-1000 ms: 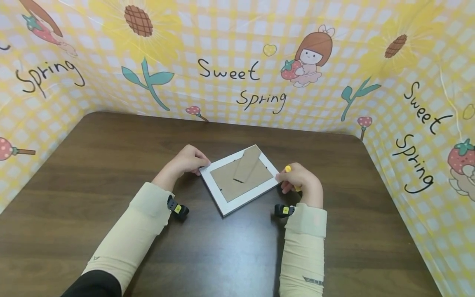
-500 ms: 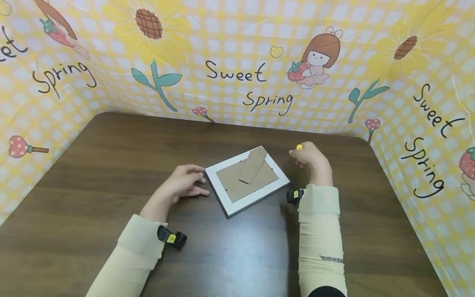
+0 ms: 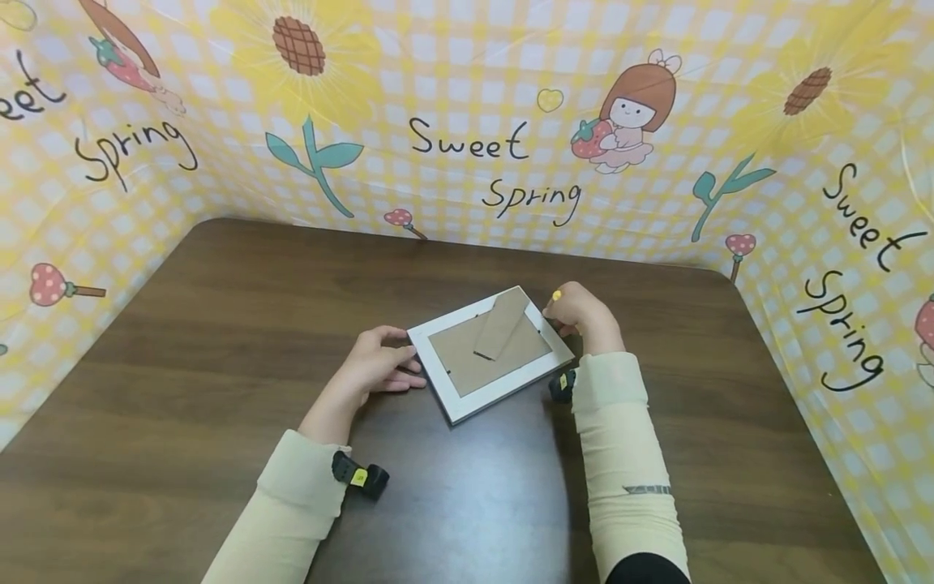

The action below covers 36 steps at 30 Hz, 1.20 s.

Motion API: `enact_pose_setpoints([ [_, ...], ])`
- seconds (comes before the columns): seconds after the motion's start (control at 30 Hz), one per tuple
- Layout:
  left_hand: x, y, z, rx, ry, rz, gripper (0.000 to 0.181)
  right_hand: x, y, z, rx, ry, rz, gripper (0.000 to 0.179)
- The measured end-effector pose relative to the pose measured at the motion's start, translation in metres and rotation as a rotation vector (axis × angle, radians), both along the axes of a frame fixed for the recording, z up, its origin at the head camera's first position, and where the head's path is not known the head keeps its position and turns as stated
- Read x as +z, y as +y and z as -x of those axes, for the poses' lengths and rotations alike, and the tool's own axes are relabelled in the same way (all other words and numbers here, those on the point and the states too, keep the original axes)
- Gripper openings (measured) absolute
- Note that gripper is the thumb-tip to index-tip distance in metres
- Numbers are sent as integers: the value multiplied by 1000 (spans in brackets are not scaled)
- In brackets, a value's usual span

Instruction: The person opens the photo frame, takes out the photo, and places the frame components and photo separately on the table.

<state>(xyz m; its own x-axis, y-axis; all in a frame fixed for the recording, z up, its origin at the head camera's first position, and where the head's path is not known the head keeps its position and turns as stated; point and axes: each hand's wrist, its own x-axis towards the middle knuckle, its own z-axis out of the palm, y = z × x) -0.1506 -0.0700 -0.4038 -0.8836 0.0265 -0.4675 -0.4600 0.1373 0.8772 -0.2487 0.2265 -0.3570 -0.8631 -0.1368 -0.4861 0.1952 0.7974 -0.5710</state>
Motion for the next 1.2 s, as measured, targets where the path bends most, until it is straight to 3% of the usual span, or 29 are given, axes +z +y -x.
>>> enact_pose_setpoints([
  [0.37,6,5,11,-2,21,73,51,-5,-2,-3,66,9,-29,19],
  [0.73,13,11,18,-52,55,328,47,-8,-4,-11,49,13,-23,18],
  [1.0,18,10,29,-106,22,298,45,-8,-1,-17,52,24,-42,15],
  [1.2,21,9,44,-181,64,343,44,-4,2,-22,2,30,-18,13],
])
